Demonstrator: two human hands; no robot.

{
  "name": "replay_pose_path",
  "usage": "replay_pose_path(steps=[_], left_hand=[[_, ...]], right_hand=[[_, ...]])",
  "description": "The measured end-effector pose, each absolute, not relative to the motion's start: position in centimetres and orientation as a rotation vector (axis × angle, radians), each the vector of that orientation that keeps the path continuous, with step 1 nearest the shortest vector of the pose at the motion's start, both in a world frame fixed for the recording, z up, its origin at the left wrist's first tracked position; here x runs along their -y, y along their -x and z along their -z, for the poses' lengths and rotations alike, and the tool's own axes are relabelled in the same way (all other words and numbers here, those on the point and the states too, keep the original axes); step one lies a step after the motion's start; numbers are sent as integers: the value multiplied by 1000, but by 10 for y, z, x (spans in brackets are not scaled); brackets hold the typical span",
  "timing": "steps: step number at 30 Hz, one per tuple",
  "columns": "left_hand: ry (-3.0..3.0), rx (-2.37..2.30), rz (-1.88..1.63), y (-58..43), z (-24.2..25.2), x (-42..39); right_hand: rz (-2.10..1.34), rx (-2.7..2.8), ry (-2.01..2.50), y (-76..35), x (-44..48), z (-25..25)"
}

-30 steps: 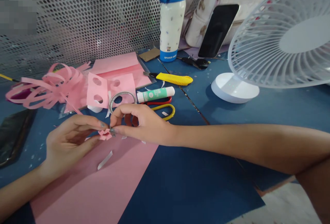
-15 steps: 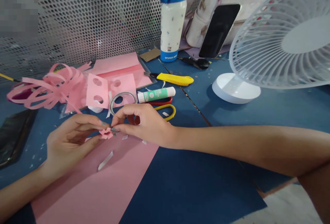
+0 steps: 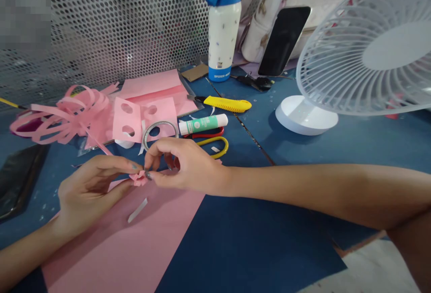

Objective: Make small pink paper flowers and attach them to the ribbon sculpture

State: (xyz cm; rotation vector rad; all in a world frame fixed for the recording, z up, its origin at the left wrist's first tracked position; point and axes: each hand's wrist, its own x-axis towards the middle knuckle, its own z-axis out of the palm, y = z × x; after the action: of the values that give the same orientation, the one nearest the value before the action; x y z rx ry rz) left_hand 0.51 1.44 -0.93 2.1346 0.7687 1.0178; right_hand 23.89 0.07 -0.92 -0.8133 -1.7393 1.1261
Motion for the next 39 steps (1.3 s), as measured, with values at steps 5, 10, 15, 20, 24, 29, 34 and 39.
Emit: replay_pose_path(steps=[5,10,15,20,24,29,34,39], left_hand=[[-2127,-744,-1035,-4,9,-12],[-2250,-753,-1095,-2,5,-9],[-2502,-629,-891,-4,-19,-11],[-2548,-614,-723,-8,-28,-12],[-2571,-671,-858,-9,-22,-9],[-2570,-801,-872,-8,-19,-7],[-2497,-901,-971,-9,-11,-4],[-2455,-904,-987,-5,-1,-3]], right_hand=[[-964,1716,757,-240,1,10],[-677,1841,647,-242,2,12],[-241,1975,595,-242,4,11],[-118,1977,616,-241,5,11],[-109,2018,629,-242,4,10],[-39,2078,674,-243,1,12],[-4,2078,686,-243,1,14],[-35,2082,700,-244,2,14]])
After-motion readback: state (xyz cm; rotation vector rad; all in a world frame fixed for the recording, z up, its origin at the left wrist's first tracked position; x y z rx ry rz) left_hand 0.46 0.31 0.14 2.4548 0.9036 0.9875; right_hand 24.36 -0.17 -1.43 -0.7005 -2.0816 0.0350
